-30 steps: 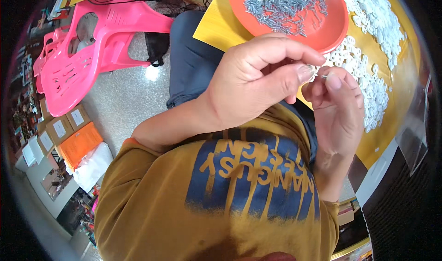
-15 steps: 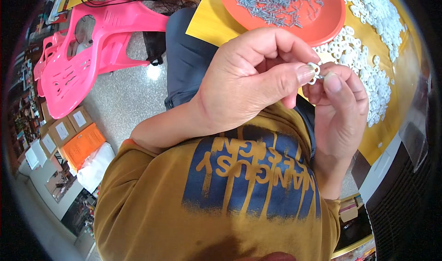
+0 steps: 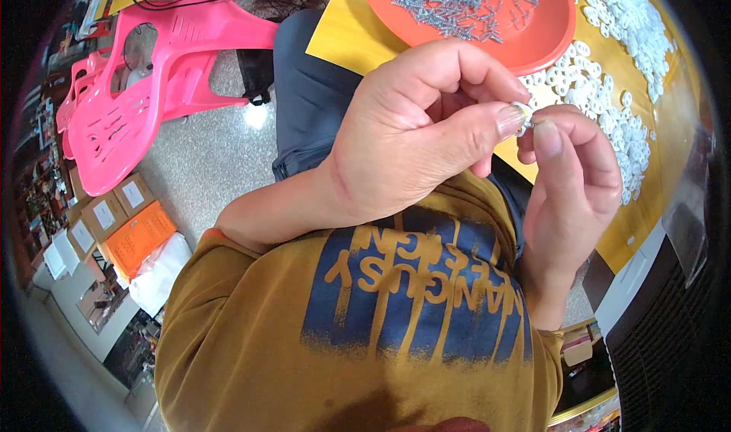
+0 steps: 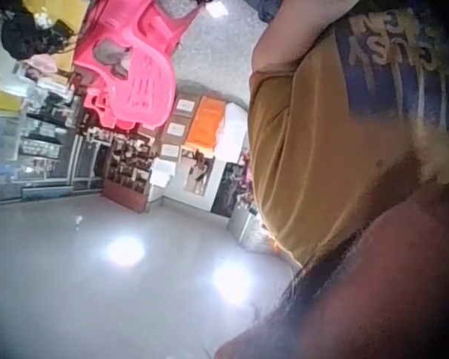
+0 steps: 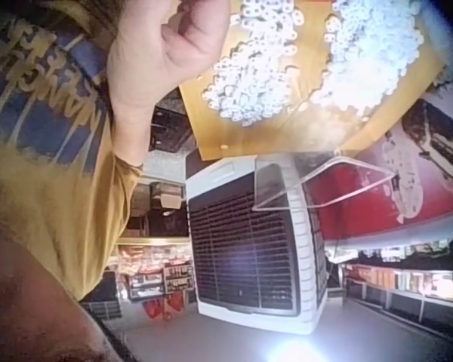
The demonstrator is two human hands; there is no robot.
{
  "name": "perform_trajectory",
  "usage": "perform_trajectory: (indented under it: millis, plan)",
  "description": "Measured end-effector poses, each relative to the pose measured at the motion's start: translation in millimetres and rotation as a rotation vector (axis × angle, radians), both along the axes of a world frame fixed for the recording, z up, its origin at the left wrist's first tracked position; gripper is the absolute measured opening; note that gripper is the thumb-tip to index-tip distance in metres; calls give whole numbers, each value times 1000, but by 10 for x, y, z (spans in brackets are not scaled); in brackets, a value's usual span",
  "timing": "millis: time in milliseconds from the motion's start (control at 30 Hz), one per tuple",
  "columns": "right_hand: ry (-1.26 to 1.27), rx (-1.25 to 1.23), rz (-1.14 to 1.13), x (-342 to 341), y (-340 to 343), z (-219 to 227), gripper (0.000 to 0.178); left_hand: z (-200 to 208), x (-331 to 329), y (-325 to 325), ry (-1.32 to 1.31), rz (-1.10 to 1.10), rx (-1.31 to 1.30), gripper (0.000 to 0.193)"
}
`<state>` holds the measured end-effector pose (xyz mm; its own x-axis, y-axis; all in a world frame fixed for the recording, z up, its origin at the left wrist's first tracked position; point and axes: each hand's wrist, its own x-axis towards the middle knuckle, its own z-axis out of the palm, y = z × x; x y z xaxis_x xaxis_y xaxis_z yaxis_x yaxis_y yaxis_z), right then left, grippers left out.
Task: Assembling small plastic parts by manually inserting metal pins into them at a workbench.
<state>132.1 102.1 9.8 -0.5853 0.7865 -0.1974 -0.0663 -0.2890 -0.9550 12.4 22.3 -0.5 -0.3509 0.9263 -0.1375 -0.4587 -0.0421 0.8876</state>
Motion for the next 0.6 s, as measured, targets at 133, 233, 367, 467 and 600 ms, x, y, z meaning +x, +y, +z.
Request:
perform_trajectory:
  millis: [133, 233, 367, 467, 600]
  plan:
    - [-53, 349, 49, 6, 32, -28, 5, 9, 16, -7, 3, 8, 6, 13]
    - [-70, 449, 56, 13, 10, -41, 6, -9, 57, -28, 32, 29, 33, 14]
    - [-107, 468, 97, 12, 0, -42, 7, -57, 74, -51, 3, 68, 30, 14]
    - [-72, 326, 68, 22, -38, -34, 7, -39, 64, -71, -66, 19, 22, 15]
    - [-47, 127, 38, 33, -66, -1, 7, -43, 44, -98, 73, -2, 75, 16]
